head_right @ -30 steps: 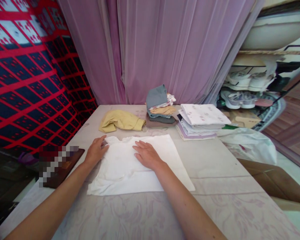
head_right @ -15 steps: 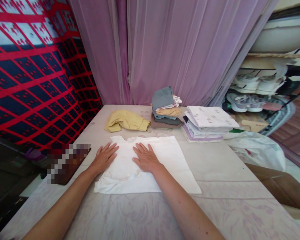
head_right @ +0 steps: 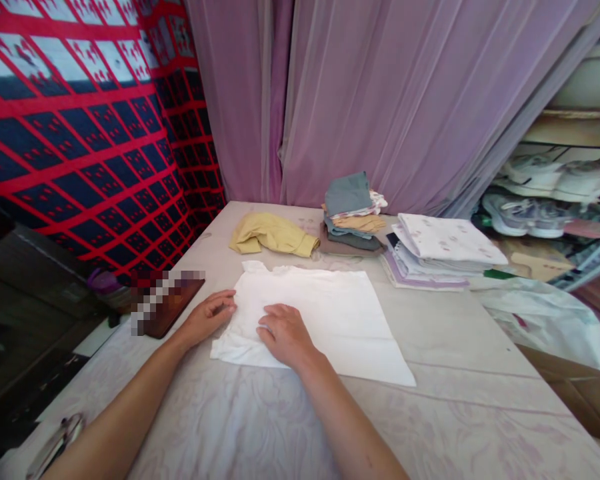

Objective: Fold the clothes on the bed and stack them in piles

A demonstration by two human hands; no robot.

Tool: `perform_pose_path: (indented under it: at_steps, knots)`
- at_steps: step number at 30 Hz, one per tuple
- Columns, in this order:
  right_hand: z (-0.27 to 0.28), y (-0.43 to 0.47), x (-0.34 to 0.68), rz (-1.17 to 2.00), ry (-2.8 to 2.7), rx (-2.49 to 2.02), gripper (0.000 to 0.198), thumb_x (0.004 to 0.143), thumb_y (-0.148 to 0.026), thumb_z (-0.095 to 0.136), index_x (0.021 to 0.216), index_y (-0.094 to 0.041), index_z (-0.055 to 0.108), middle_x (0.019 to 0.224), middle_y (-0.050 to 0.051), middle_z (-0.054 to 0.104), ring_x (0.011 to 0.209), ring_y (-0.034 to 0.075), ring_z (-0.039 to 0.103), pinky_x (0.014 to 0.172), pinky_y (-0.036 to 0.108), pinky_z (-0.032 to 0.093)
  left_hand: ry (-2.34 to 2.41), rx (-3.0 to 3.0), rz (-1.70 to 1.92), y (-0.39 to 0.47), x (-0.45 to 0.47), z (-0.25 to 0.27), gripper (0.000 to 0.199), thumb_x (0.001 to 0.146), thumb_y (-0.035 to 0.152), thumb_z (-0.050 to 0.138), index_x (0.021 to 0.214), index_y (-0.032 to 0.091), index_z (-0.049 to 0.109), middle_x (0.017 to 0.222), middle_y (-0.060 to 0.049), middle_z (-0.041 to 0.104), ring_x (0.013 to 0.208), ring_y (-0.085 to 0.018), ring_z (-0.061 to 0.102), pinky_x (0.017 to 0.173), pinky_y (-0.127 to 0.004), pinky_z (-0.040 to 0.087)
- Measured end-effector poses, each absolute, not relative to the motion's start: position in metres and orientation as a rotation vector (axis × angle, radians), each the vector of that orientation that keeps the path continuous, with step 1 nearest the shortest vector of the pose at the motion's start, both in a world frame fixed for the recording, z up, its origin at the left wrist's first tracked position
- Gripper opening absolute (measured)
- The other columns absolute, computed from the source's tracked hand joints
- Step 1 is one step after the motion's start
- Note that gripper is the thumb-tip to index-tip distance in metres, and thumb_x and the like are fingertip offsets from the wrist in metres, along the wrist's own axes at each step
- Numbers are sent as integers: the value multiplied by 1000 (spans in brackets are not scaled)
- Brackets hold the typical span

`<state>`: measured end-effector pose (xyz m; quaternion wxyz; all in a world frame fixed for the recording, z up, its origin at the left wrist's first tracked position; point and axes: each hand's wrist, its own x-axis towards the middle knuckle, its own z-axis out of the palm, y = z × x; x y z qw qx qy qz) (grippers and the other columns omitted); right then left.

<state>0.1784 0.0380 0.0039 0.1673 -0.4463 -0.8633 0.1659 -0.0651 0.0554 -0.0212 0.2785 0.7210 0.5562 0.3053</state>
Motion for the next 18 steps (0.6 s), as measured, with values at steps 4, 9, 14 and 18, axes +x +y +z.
perform_pose_path:
  at_steps: [4,9,14,18]
  knots:
    - [-1,25,179,463,-2388,-1285,16,87,-31,56,92,-22,68,105,5,66,100,19,56,89,34,37,1443,2087,542,36,-70,-11,29,81,49,56,88,24,69,139,-7,49,135,-26,34,112,-47,23]
    - [-2,15,179,450,-2423,-1353,15,79,-35,68,87,-23,67,89,2,65,90,19,56,83,33,36,1462,2115,442,24,-69,-9,27,70,43,70,88,23,66,144,-8,44,139,-30,25,113,-51,14]
    - [-6,7,177,448,-2392,-1303,11,78,-29,69,85,-22,64,88,0,64,90,17,55,81,32,35,1437,2042,540,18,-68,-10,21,75,41,65,84,23,62,134,-6,53,135,-26,34,114,-51,10]
    - [-13,6,178,469,-2316,-1268,8,79,-27,67,80,-22,62,86,0,63,87,16,54,80,31,35,1389,2035,528,18,-70,-7,23,84,44,54,84,23,61,129,-4,58,132,-24,38,113,-52,8]
